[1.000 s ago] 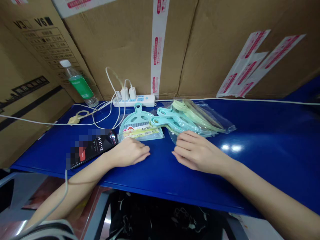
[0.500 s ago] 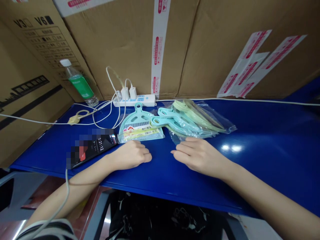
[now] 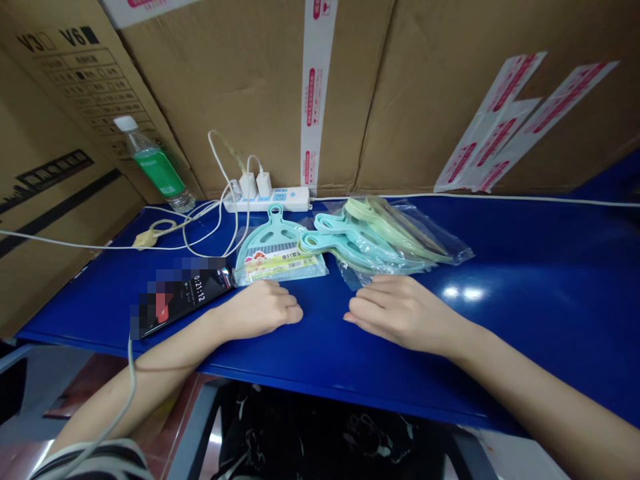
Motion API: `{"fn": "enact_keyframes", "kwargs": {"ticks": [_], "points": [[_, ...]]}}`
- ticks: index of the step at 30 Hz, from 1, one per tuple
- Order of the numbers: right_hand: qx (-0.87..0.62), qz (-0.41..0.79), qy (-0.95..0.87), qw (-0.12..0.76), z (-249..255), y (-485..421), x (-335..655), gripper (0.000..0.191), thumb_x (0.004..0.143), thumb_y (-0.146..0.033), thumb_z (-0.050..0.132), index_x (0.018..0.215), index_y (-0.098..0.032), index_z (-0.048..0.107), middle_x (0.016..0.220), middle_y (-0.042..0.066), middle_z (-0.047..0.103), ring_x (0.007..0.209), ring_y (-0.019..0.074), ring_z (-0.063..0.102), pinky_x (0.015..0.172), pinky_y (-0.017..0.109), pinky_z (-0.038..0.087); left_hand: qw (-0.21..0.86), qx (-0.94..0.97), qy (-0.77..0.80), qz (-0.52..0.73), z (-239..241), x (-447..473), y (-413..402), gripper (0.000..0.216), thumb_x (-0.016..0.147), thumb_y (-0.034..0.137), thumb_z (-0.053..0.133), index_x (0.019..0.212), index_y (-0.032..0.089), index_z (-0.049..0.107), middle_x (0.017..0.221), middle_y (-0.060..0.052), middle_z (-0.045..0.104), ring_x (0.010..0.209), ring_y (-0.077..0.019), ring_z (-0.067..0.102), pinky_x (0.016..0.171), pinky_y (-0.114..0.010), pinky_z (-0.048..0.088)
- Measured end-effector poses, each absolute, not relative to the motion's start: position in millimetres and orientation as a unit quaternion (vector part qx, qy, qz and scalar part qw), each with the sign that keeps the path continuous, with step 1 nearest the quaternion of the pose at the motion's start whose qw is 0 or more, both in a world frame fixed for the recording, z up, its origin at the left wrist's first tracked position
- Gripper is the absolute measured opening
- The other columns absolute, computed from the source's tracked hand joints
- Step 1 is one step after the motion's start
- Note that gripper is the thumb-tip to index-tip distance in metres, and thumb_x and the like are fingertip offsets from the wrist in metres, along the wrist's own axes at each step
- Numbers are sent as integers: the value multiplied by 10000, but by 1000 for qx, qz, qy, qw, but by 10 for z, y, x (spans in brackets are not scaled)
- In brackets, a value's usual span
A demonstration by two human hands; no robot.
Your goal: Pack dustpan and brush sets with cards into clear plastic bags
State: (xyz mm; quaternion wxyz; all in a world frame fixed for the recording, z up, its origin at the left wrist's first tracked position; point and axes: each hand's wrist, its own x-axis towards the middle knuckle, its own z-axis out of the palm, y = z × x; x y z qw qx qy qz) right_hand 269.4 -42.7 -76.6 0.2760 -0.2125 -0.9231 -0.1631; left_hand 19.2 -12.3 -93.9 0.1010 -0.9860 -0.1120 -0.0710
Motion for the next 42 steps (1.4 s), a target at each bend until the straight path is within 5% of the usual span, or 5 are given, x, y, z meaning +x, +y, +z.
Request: {"fn": "enact_keyframes", "kwargs": {"ticks": [13,25,42], "points": [[-231,-152,-924,265,-788,-436,2715,449,1028,-228,388,624,-163,571,549,-18,515,510,124,445,539,267,363,102,-986,-110,-71,-921,189,-106,373,988,159,346,665,177,533,631,8,579,529,-140,478,520,-298,355],[-221,-192,-925,244,-794,-438,2720,455,978,5,272,767,-122,654,741,47,705,588,139,596,569,271,479,98,-986,-116,-62,-910,193,-111,369,979,143,352,662,178,539,626,7,574,526,-140,468,512,-300,354],[-230,-168,-924,255,-755,-451,2742,400,1001,-50,318,849,-138,677,633,7,643,582,131,552,570,261,439,96,-986,-122,-59,-901,187,-114,367,979,143,349,670,178,543,626,4,572,524,-142,470,508,-302,355]]}}
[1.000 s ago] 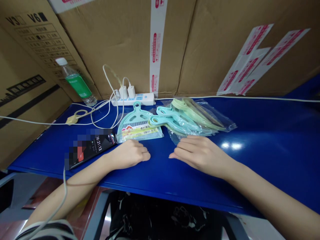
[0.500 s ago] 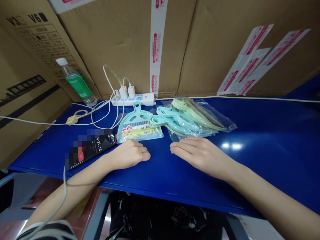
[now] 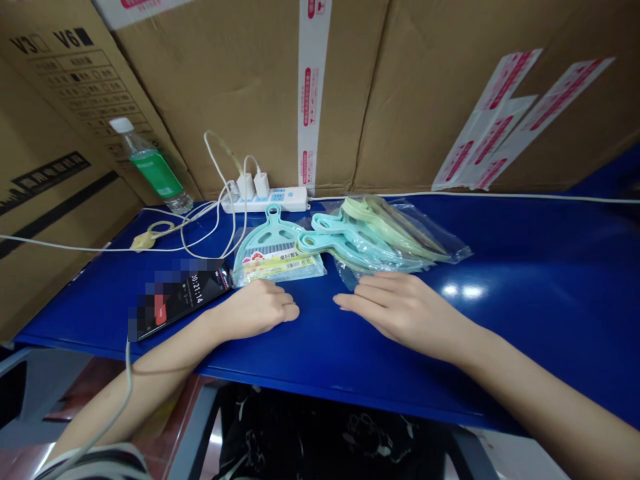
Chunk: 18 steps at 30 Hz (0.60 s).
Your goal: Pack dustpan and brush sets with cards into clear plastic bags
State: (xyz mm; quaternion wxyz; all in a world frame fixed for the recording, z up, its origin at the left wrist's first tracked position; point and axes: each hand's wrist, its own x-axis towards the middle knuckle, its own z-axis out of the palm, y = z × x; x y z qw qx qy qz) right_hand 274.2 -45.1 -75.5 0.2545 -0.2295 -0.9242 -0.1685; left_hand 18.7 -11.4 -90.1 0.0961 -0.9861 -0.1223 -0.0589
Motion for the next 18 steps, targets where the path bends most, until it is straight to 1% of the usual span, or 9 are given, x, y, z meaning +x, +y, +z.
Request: {"fn": "enact_keyframes", "kwargs": {"ticks": [3,5,8,10,14,18], "points": [[-236,-161,-923,256,-748,-453,2743,415,1010,-65,314,816,-134,675,618,6,615,572,131,529,573,260,426,92,-986,-125,-52,-899,184,-116,359,974,137,360,667,177,543,629,4,574,527,-139,474,509,-302,354],[-238,-163,-923,254,-758,-454,2737,435,1021,-98,320,750,-143,658,592,2,588,553,132,505,560,264,407,87,-987,-125,-45,-896,182,-114,353,969,135,366,669,178,545,633,2,573,532,-138,474,512,-304,357],[-249,-164,-924,241,-775,-457,2725,484,1041,-184,326,639,-166,596,543,-10,534,515,129,463,537,268,378,81,-988,-124,-42,-892,182,-109,344,964,132,370,674,179,549,637,1,569,540,-143,474,513,-311,365],[-252,-166,-923,238,-773,-456,2719,512,1048,-229,322,599,-174,562,513,-20,503,485,122,439,522,267,364,83,-988,-123,-47,-891,183,-108,343,965,136,370,673,180,545,637,2,567,540,-146,472,509,-313,368],[-252,-183,-917,249,-754,-452,2721,519,1052,-225,304,617,-162,582,491,-24,499,460,115,443,501,261,364,91,-987,-119,-54,-890,186,-111,347,970,142,370,668,180,537,629,8,567,531,-144,473,507,-309,368],[-249,-172,-917,260,-776,-453,2736,490,1045,-154,267,739,-130,650,561,12,594,507,128,528,511,256,425,90,-987,-124,-43,-894,184,-111,343,963,132,376,667,179,542,627,4,572,530,-139,477,512,-303,361]]}}
